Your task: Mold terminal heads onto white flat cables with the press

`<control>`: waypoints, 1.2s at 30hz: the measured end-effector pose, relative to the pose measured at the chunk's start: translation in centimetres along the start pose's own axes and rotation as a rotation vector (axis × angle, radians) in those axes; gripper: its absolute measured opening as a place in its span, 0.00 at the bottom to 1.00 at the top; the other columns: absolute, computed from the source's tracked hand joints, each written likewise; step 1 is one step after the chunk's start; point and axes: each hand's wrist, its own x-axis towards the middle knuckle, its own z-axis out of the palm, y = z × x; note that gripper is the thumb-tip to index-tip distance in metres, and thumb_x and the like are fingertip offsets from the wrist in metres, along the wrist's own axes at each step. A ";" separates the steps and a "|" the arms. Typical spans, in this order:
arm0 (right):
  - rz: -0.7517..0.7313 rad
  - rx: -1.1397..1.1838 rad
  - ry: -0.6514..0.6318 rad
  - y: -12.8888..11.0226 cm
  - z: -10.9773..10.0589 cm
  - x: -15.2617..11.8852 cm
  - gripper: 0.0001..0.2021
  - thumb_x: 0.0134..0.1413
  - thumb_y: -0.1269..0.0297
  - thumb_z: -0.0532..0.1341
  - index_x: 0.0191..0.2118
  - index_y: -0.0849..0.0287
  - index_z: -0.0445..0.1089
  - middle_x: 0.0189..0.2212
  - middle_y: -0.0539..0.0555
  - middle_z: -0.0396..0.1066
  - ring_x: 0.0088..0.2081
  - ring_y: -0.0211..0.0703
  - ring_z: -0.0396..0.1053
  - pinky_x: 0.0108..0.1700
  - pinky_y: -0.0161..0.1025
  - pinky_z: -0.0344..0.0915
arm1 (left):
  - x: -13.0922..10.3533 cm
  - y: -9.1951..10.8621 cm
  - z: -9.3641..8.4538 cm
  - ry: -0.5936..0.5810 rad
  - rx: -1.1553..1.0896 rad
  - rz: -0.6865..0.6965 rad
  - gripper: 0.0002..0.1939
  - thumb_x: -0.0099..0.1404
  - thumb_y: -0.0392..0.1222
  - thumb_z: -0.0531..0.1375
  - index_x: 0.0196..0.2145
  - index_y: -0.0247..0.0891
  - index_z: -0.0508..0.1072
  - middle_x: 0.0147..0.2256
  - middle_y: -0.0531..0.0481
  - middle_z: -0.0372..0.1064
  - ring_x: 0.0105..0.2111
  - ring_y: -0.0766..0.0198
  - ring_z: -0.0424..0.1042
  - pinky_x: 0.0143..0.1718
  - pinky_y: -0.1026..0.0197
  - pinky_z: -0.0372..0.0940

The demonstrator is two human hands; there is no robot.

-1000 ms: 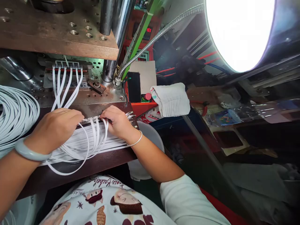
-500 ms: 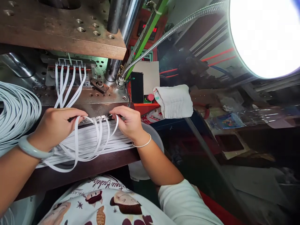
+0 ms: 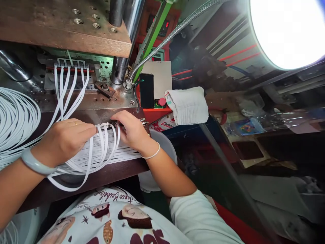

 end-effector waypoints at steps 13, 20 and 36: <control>0.149 0.245 -0.191 0.2 0.1 0.8 0.11 0.56 0.67 0.61 0.46 0.58 0.67 0.45 0.59 0.74 0.47 0.52 0.66 0.53 0.49 0.63 | -1.3 -0.4 -2.1 0.086 -0.244 -0.586 0.06 0.69 0.40 0.63 0.37 0.40 0.82 0.38 0.52 0.81 0.37 0.64 0.80 0.40 0.64 0.75; 0.146 0.279 -0.176 0.3 0.1 0.9 0.12 0.57 0.61 0.61 0.46 0.59 0.68 0.45 0.60 0.74 0.46 0.52 0.66 0.53 0.49 0.63 | -1.5 -0.9 -1.2 0.084 -0.120 -0.289 0.11 0.72 0.33 0.59 0.37 0.38 0.82 0.36 0.52 0.83 0.34 0.65 0.82 0.39 0.64 0.76; 0.195 0.267 -0.153 0.1 0.6 0.5 0.15 0.50 0.73 0.60 0.45 0.58 0.69 0.43 0.58 0.75 0.45 0.50 0.69 0.51 0.47 0.67 | -2.5 0.1 -0.9 0.055 -0.179 -0.163 0.16 0.72 0.32 0.54 0.43 0.40 0.83 0.38 0.49 0.83 0.37 0.63 0.83 0.41 0.66 0.77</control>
